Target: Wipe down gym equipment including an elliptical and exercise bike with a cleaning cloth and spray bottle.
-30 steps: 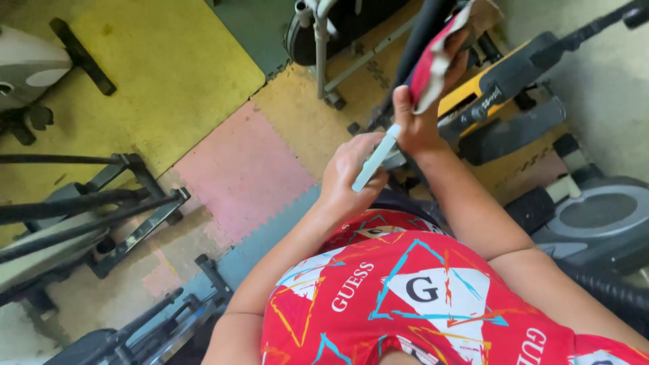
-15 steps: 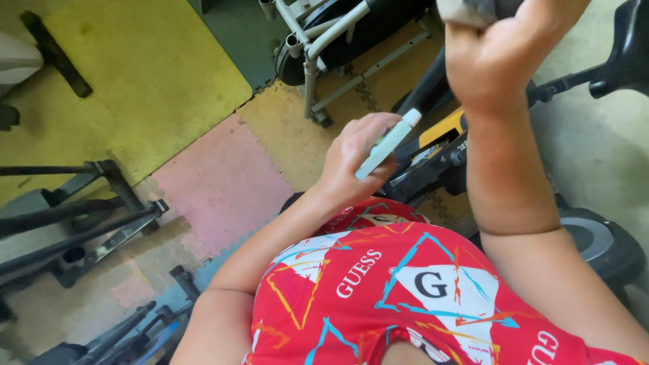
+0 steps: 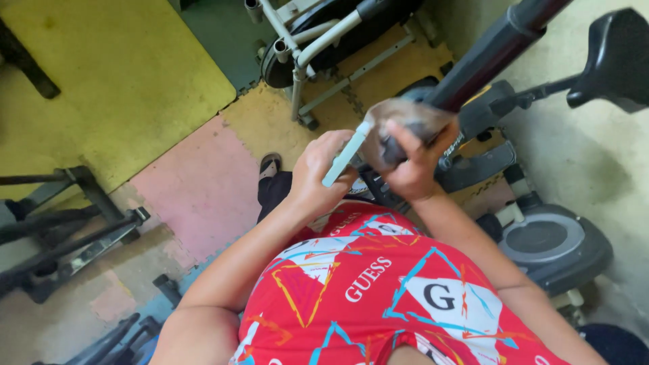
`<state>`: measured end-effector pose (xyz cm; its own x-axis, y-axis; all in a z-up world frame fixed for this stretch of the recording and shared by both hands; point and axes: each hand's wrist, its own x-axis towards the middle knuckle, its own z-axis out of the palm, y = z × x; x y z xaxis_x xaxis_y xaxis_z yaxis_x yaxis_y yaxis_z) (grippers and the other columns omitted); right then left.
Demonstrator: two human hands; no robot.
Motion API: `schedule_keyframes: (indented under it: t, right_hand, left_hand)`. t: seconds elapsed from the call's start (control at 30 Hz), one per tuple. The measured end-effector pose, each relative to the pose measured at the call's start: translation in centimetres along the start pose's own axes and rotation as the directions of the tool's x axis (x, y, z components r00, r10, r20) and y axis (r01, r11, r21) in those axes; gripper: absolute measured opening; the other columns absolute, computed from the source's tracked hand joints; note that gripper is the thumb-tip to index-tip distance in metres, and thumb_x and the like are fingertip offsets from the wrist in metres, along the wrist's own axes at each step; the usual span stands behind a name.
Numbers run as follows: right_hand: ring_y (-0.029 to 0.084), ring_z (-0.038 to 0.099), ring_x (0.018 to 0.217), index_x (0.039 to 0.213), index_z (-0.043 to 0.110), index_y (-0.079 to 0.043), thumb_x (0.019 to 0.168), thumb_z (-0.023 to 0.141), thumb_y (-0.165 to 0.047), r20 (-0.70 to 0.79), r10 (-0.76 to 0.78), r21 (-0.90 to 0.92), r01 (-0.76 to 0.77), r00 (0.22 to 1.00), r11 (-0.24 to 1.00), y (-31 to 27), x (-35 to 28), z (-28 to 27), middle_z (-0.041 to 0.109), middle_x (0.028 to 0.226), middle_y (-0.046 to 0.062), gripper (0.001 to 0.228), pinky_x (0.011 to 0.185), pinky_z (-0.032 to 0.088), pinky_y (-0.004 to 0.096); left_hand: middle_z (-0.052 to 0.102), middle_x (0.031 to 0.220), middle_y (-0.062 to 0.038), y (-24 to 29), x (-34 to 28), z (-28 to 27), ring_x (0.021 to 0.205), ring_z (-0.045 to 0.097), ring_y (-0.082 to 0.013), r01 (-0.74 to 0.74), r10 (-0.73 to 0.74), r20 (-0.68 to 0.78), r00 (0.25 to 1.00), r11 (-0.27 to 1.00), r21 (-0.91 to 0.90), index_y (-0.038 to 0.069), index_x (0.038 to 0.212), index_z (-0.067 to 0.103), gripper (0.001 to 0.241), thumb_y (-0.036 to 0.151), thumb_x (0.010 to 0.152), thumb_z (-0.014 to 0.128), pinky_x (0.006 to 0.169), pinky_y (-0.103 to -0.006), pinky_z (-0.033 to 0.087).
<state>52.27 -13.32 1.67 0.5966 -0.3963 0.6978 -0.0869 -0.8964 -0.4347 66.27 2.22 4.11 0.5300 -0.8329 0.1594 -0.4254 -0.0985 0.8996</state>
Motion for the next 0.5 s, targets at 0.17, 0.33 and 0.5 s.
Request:
schedule_keyframes:
  t: [0.17,0.33,0.5]
  right_hand:
    - [0.031,0.052,0.130,0.137,0.061,-0.017,0.091,0.092,-0.016,-0.167,0.044,-0.128,-0.066,0.985,0.989,-0.1,9.5,-2.5,0.047,0.141,0.013,0.056,0.110,0.046,0.045]
    - [0.037,0.046,0.128,0.142,0.038,-0.002,0.091,0.094,-0.015,-0.222,-0.087,-0.151,0.054,0.971,0.987,2.1,12.3,-5.2,0.041,0.136,0.018,0.077,0.107,0.043,0.050]
    - [0.028,0.068,0.085,0.123,0.059,0.003,0.074,0.086,-0.036,0.497,0.300,0.867,-0.481,0.814,-0.131,5.1,9.7,-3.2,0.068,0.102,0.016,0.068,0.079,0.057,0.037]
  left_hand:
    - [0.068,0.120,-0.014,0.8,1.3,-0.9,0.112,0.063,-0.0384,-0.066,0.067,0.093,0.993,0.998,-0.015,0.011,0.126,0.062,0.052,0.004,0.076,0.071,0.095,-0.0441,0.052]
    - [0.066,0.122,-0.015,0.9,2.6,-2.2,0.114,0.061,-0.0401,-0.185,0.198,0.172,0.965,0.979,-0.091,0.009,0.127,0.059,0.056,0.006,0.072,0.072,0.096,-0.0452,0.051]
    - [0.067,0.123,-0.013,0.0,3.5,-3.8,0.113,0.063,-0.0376,-0.199,0.222,0.245,0.944,0.973,-0.115,0.012,0.128,0.060,0.053,0.005,0.076,0.071,0.096,-0.0432,0.052]
